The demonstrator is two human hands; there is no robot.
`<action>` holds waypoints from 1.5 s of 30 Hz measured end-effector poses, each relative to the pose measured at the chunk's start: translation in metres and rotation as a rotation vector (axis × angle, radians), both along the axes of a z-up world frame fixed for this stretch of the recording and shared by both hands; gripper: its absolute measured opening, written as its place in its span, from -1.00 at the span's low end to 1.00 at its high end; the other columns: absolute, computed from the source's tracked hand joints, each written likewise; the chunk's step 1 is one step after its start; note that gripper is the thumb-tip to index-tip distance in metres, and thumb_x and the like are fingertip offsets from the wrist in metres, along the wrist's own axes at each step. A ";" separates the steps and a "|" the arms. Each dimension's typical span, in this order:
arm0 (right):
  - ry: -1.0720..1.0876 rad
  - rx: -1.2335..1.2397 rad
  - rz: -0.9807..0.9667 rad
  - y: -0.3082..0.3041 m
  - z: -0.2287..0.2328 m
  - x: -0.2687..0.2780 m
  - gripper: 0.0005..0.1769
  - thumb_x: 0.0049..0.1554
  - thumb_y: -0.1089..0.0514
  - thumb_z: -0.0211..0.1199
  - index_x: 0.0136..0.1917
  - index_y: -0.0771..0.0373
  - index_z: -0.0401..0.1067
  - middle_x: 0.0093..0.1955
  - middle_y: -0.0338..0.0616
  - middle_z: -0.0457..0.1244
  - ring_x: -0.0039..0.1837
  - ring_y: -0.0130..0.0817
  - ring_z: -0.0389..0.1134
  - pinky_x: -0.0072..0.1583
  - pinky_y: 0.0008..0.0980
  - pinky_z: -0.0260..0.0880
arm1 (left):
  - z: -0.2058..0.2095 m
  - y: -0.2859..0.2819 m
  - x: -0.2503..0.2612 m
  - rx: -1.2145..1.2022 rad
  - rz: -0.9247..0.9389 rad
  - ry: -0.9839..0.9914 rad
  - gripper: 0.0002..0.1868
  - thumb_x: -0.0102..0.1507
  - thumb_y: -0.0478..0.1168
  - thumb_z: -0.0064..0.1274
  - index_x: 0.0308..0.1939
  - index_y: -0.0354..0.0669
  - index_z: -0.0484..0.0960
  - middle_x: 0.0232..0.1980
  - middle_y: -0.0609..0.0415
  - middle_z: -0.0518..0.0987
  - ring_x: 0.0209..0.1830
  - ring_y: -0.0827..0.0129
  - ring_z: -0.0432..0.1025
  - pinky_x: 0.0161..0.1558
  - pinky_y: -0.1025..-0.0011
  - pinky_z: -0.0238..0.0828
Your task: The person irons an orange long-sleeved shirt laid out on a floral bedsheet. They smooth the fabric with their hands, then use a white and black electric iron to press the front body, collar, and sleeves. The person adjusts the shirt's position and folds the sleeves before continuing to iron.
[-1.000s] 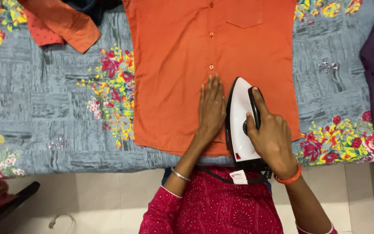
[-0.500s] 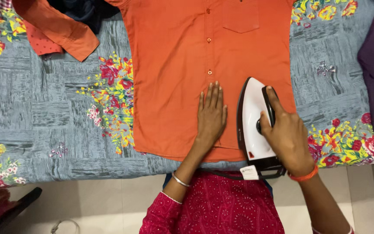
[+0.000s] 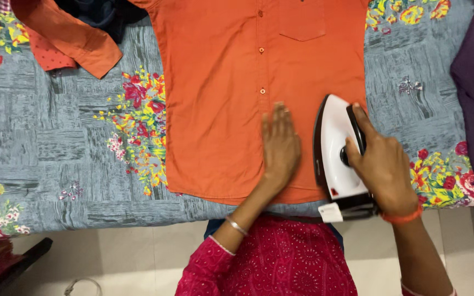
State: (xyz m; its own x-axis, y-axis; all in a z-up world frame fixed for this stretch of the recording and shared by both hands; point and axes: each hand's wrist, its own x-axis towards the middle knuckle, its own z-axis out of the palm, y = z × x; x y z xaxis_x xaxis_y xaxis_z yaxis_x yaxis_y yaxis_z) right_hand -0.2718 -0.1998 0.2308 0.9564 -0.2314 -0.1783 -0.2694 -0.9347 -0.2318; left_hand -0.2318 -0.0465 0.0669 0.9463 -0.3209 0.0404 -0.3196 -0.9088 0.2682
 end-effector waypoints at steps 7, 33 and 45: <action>-0.022 -0.022 0.027 -0.019 -0.002 0.005 -0.18 0.19 0.04 0.21 0.69 -0.03 0.12 -0.33 0.42 0.29 -0.19 0.44 0.35 -0.07 0.30 0.33 | -0.009 -0.019 -0.013 -0.221 -0.076 -0.050 -0.31 0.41 -0.09 -0.20 0.56 -0.40 0.15 0.68 -0.15 0.02 0.72 0.12 -0.18 0.65 0.00 -0.39; -0.084 0.040 -0.109 -0.048 -0.007 0.005 -0.23 0.16 0.02 0.22 0.63 -0.02 0.21 -0.20 0.42 0.33 -0.09 0.45 0.37 -0.01 0.27 0.36 | -0.010 -0.015 -0.015 -0.199 -0.090 -0.041 -0.29 0.39 -0.04 -0.17 0.53 -0.41 0.16 0.67 -0.20 0.03 0.70 0.06 -0.14 0.62 -0.03 -0.34; 0.024 0.253 -0.178 -0.040 0.009 -0.030 -0.18 0.20 0.05 0.29 0.69 0.11 0.21 -0.29 0.22 0.35 -0.27 0.00 0.47 -0.13 -0.08 0.43 | 0.011 0.023 -0.019 -0.741 -0.055 -0.054 -0.50 0.40 -0.25 -0.13 0.42 -0.35 0.40 0.53 -0.21 0.34 0.62 0.01 0.15 0.63 -0.04 -0.05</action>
State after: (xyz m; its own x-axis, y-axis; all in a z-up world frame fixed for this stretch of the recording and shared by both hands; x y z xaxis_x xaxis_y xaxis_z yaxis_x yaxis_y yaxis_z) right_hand -0.3019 -0.2399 0.2402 0.8995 -0.3403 -0.2740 -0.4321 -0.7857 -0.4427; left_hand -0.2510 -0.0233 0.0780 0.9203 -0.2382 0.3102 -0.3892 -0.4784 0.7872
